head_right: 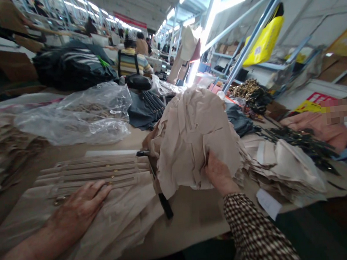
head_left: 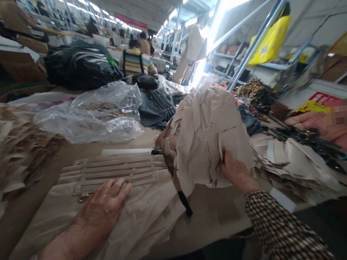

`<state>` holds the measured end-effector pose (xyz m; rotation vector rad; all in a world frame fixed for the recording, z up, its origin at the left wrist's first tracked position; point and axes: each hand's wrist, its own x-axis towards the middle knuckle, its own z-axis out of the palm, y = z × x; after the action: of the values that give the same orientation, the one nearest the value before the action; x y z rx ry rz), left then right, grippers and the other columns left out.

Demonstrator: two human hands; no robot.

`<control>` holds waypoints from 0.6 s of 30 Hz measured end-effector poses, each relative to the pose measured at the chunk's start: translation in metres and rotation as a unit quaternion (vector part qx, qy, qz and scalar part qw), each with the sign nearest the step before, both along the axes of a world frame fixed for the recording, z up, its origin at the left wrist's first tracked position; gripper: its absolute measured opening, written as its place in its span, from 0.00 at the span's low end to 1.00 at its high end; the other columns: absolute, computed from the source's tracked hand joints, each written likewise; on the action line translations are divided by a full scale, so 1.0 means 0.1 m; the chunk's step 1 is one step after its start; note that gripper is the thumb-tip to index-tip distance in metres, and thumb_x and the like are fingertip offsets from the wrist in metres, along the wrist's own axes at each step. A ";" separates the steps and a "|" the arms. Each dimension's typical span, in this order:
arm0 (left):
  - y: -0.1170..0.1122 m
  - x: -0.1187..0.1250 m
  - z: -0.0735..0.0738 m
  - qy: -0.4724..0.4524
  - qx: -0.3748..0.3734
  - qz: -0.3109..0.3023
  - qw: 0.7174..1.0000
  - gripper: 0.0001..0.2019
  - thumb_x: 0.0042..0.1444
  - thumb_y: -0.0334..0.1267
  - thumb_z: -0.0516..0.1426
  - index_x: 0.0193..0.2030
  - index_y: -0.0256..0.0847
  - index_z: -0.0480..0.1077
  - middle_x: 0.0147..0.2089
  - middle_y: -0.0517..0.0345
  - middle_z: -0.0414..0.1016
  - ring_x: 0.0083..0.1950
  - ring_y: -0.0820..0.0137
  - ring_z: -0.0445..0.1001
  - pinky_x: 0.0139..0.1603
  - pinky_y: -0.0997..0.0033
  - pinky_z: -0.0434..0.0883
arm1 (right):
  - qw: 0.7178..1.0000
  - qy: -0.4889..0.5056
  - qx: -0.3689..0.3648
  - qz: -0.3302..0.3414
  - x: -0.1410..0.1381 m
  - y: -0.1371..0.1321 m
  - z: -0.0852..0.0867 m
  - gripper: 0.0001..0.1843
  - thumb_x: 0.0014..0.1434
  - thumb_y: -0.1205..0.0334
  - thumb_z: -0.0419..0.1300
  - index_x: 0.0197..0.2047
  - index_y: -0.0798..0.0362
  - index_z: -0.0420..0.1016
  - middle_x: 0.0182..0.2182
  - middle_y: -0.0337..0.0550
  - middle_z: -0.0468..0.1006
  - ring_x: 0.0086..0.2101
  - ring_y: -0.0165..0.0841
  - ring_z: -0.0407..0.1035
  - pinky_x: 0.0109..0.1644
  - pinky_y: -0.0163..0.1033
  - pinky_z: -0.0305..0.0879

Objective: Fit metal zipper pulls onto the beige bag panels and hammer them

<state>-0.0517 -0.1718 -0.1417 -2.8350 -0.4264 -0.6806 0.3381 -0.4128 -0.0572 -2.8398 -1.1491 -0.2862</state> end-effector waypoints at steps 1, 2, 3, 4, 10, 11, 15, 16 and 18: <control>0.00 0.00 0.00 0.001 -0.001 0.000 1.000 0.20 0.61 0.26 0.49 0.57 0.40 0.73 0.58 0.46 0.73 0.58 0.53 0.69 0.57 0.52 0.70 | 1.000 0.001 0.017 -0.004 0.00 0.00 0.00 0.28 0.60 0.68 0.50 0.63 0.67 0.61 0.39 0.63 0.80 0.37 0.46 0.77 0.42 0.48 0.68; 0.00 0.00 0.00 0.001 -0.001 -0.002 1.000 0.21 0.61 0.26 0.49 0.57 0.40 0.73 0.58 0.46 0.73 0.58 0.53 0.69 0.57 0.52 0.70 | 0.999 0.003 0.038 -0.007 0.01 -0.01 0.01 0.27 0.60 0.68 0.50 0.62 0.66 0.61 0.37 0.61 0.80 0.36 0.45 0.76 0.42 0.48 0.68; -0.01 0.00 0.00 0.002 -0.001 -0.004 1.000 0.21 0.61 0.26 0.49 0.57 0.40 0.73 0.58 0.47 0.73 0.58 0.53 0.69 0.57 0.52 0.71 | 0.998 0.004 0.063 -0.011 0.02 -0.03 0.03 0.27 0.59 0.68 0.49 0.61 0.65 0.62 0.36 0.58 0.80 0.34 0.44 0.76 0.41 0.47 0.68; -0.01 0.00 0.00 0.002 -0.002 -0.004 1.000 0.21 0.61 0.26 0.49 0.57 0.40 0.73 0.58 0.47 0.73 0.58 0.53 0.69 0.57 0.52 0.71 | 0.996 0.003 0.091 -0.016 0.03 -0.06 0.07 0.25 0.59 0.67 0.49 0.60 0.63 0.63 0.35 0.56 0.81 0.34 0.43 0.76 0.41 0.46 0.68; -0.01 0.03 0.08 0.004 -0.045 -0.002 0.999 0.19 0.62 0.28 0.48 0.55 0.40 0.74 0.58 0.46 0.74 0.57 0.55 0.70 0.57 0.51 0.72 | 0.954 -0.030 0.296 -0.017 0.03 -0.40 0.63 0.15 0.59 0.57 0.49 0.44 0.53 0.70 0.33 0.46 0.79 0.33 0.38 0.73 0.39 0.42 0.69; -0.02 0.04 0.14 0.011 -0.061 -0.004 0.998 0.18 0.63 0.29 0.49 0.54 0.40 0.75 0.57 0.46 0.75 0.57 0.55 0.71 0.57 0.51 0.72 | 0.947 -0.028 0.318 -0.004 -0.01 -0.44 0.75 0.13 0.59 0.56 0.50 0.42 0.52 0.71 0.31 0.45 0.79 0.32 0.37 0.73 0.38 0.42 0.70; -0.11 0.15 0.55 0.031 -0.107 -0.026 0.993 0.16 0.63 0.33 0.51 0.52 0.37 0.75 0.55 0.46 0.76 0.57 0.53 0.70 0.57 0.48 0.71 | 0.963 -0.084 0.214 0.138 -0.27 -0.41 1.10 0.17 0.62 0.61 0.50 0.48 0.51 0.76 0.41 0.48 0.81 0.42 0.40 0.75 0.49 0.45 0.70; -0.16 0.19 0.69 0.024 -0.113 -0.042 0.992 0.15 0.63 0.33 0.51 0.50 0.37 0.75 0.54 0.46 0.76 0.57 0.53 0.70 0.58 0.48 0.71 | 0.963 -0.113 0.163 0.185 -0.32 -0.37 1.15 0.18 0.63 0.62 0.49 0.51 0.52 0.76 0.45 0.50 0.81 0.45 0.40 0.75 0.52 0.47 0.69; -0.27 0.29 0.97 0.005 -0.130 -0.087 0.988 0.13 0.64 0.32 0.50 0.46 0.37 0.76 0.51 0.46 0.77 0.55 0.55 0.71 0.58 0.50 0.71 | 0.950 -0.158 0.072 0.259 -0.39 -0.27 1.24 0.19 0.65 0.64 0.48 0.53 0.54 0.74 0.48 0.52 0.79 0.47 0.42 0.74 0.53 0.47 0.68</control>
<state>-0.0230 -0.1992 -0.0448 -3.1503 -0.2849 -0.6886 0.2988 -0.4399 0.0665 -2.3056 -1.7888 -0.7644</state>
